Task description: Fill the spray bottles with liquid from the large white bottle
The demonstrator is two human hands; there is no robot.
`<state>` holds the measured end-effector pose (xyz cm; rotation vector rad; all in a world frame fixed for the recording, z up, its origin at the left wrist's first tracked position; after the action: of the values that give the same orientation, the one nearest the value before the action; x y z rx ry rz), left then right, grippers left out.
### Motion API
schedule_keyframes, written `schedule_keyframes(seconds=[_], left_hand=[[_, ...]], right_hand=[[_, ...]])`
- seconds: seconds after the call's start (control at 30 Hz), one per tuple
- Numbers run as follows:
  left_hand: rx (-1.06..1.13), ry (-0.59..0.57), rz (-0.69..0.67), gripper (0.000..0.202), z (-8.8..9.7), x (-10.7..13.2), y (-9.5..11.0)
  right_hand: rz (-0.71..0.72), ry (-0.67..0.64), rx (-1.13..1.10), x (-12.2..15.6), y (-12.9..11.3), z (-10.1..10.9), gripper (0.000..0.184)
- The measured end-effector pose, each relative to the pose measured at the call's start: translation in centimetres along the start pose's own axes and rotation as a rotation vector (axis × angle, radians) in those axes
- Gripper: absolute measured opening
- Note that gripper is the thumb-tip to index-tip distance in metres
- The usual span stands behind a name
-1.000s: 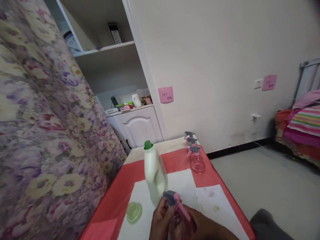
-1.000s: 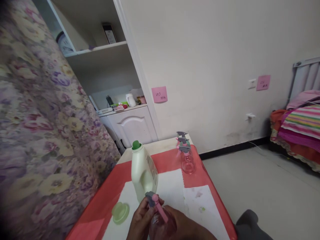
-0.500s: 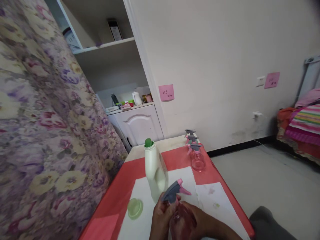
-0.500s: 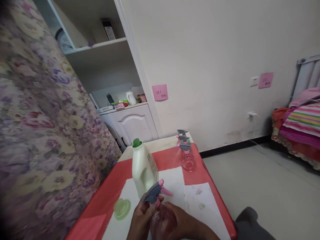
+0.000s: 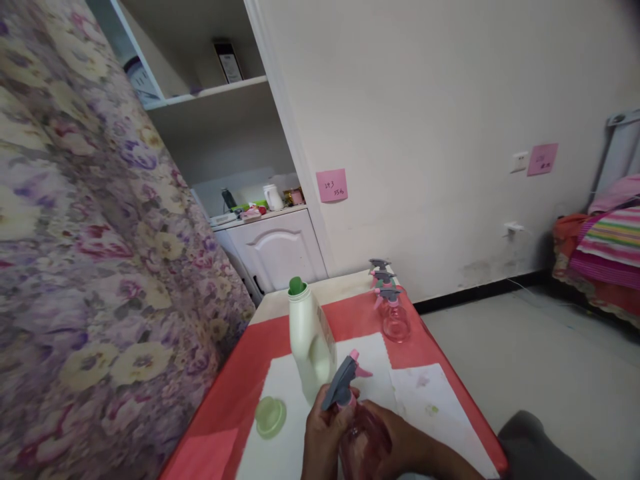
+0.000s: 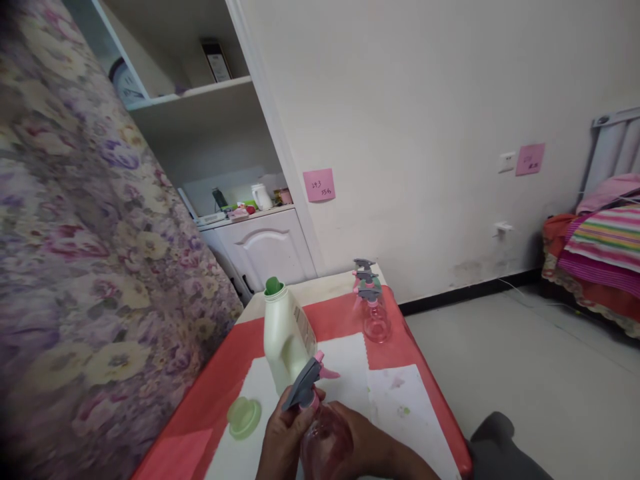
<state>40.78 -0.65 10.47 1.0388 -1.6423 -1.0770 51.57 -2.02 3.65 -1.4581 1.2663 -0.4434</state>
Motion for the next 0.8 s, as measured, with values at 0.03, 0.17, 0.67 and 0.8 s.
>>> schedule_keyframes(seconds=[0.03,0.17,0.67,0.8], left_hand=[[0.002,0.007,-0.008,0.029,-0.1,0.0,0.1],[0.003,-0.094,0.004,0.037,-0.7,0.1,0.0],[-0.076,-0.103,-0.017,0.047,-0.4,0.0,0.4],[-0.054,-0.053,-0.001,0.036,0.4,-0.2,0.0]], right_hand=[[0.003,0.003,-0.001,0.0,-0.2,0.0,0.086],[0.015,-0.017,-0.04,-0.1,-0.8,-0.4,0.085],[0.009,-0.015,0.019,0.0,0.1,0.2,0.086],[-0.013,-0.018,0.031,0.1,-0.2,-0.2,0.088]])
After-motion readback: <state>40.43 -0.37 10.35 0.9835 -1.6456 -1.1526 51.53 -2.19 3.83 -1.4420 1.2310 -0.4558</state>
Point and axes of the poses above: each hand's wrist, its own x-axis away from the middle knuckle, its own z-axis out of the back of the hand, y = z × x, the point moved 7 cm from there along -x, towards the middle knuckle, and after that the axes turned 15 degrees about z, right-handed, at the moved point
